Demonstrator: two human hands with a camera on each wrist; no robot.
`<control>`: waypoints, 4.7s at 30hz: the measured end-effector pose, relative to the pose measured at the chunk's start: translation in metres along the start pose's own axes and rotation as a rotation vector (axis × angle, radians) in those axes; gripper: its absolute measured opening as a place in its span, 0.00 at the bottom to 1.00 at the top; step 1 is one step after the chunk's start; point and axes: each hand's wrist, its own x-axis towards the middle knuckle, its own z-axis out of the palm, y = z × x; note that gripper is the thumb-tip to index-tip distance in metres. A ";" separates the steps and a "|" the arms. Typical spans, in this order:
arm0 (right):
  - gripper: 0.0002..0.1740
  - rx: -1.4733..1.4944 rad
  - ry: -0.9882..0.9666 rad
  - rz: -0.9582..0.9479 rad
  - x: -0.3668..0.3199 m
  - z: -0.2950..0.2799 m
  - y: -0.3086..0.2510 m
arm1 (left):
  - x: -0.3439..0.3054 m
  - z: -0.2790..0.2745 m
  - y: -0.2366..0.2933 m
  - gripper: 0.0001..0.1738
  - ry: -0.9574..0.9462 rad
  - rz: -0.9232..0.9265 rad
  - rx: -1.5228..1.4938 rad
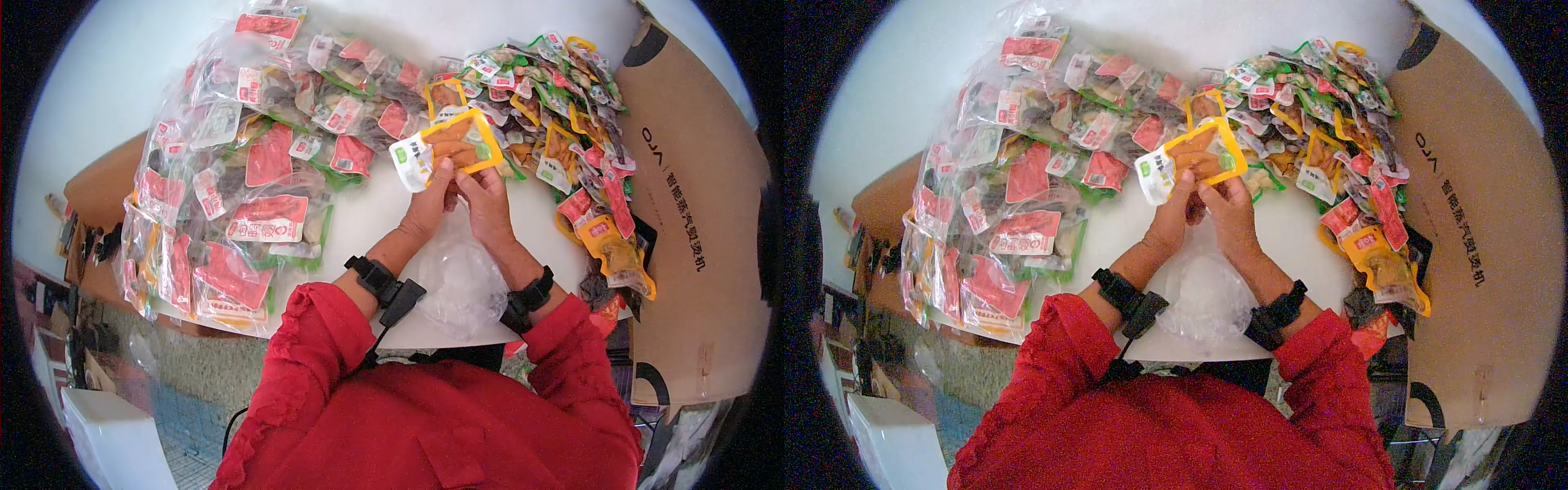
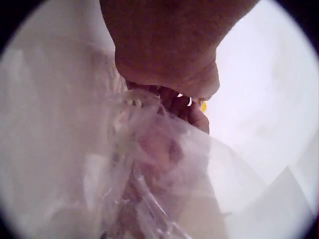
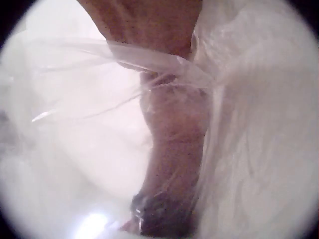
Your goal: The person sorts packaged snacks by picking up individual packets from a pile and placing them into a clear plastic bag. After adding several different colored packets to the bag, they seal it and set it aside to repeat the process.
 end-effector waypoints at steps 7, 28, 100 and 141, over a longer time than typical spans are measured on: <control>0.19 0.054 -0.052 0.105 -0.002 -0.035 -0.033 | 0.006 -0.019 0.008 0.13 0.008 -0.065 -0.076; 0.13 -0.032 -0.133 0.101 -0.006 -0.056 -0.007 | 0.000 -0.004 0.005 0.09 -0.277 -0.204 0.105; 0.16 0.383 0.390 0.016 0.008 -0.088 -0.004 | -0.002 0.002 0.008 0.18 -0.606 -0.342 0.245; 0.10 0.374 0.248 0.038 0.000 -0.073 -0.013 | -0.001 0.000 -0.006 0.19 -0.552 -0.234 0.343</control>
